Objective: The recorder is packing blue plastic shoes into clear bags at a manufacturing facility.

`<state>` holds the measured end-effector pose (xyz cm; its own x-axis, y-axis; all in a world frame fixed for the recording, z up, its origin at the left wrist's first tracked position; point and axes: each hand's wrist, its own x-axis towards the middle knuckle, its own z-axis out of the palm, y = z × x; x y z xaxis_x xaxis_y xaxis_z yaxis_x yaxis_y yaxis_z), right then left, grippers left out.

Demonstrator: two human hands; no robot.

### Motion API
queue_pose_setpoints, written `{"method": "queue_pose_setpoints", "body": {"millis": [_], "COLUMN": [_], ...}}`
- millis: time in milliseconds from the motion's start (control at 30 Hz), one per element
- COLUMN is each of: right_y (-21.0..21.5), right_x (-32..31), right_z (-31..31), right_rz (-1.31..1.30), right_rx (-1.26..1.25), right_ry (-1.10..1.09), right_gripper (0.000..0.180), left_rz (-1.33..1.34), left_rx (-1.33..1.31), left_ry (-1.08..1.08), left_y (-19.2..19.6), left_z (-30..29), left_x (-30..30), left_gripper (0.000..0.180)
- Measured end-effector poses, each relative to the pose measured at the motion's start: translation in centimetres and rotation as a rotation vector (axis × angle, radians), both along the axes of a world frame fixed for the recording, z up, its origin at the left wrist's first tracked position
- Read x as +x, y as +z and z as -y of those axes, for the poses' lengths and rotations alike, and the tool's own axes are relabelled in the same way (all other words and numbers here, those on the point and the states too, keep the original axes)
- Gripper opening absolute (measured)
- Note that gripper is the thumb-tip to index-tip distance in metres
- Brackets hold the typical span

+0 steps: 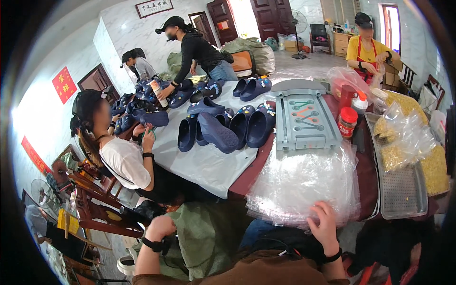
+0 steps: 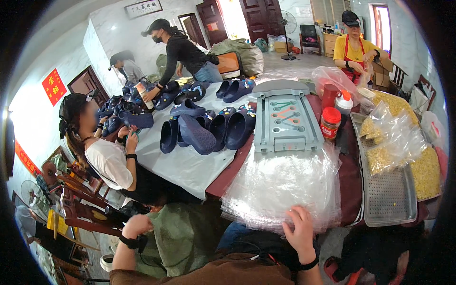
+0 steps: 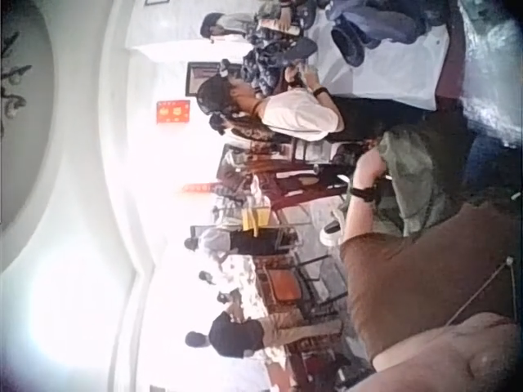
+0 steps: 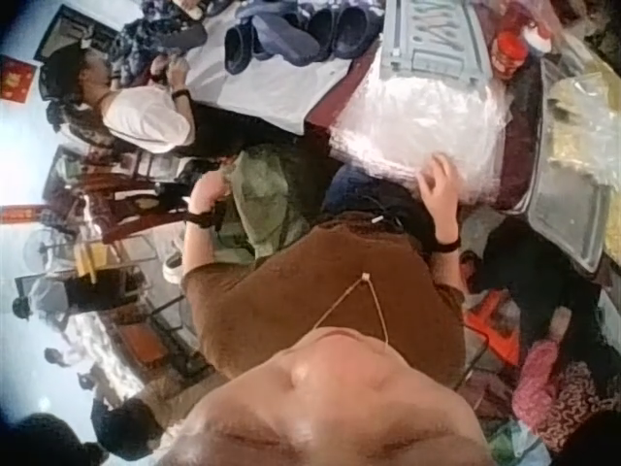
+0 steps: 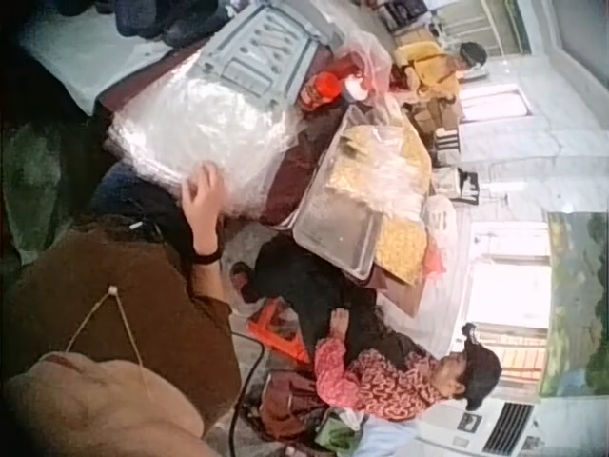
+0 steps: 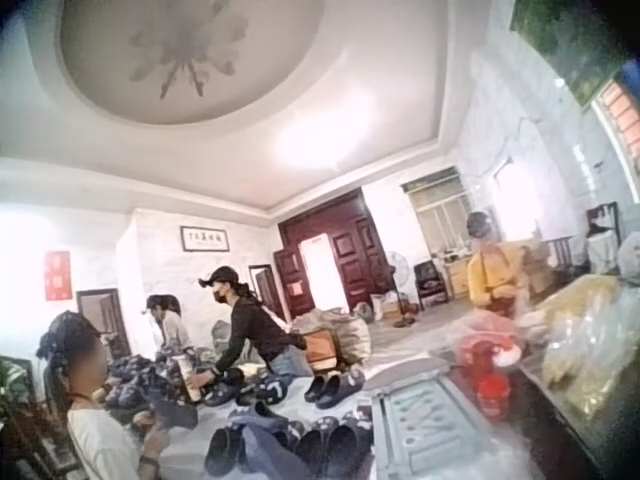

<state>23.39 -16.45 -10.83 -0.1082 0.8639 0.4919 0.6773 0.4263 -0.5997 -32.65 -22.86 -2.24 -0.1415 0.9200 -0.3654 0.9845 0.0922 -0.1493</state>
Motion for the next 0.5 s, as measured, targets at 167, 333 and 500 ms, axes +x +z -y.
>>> {"method": "queue_pose_setpoints", "body": {"millis": [167,333,500], "right_y": [0.2,0.1,0.4], "right_x": [-0.9,-0.7,-0.4], "right_z": [-0.5,-0.6,-0.4], "right_rz": [-0.004,-0.016,0.003], "right_rx": [0.017,-0.012,0.007], "right_ry": [0.042,0.056,0.074], "right_gripper": [0.037,0.037,0.038], "left_rz": [0.150,0.106,0.019], "left_rx": [0.603,0.621,0.682], "left_ry": [-0.173,-0.342,-0.418], "left_y": [8.4,7.7,3.5], "left_z": [-2.8,-12.3,-22.5], "left_x": [7.6,13.3,15.1], "left_gripper": [0.044,0.088,0.100]}}
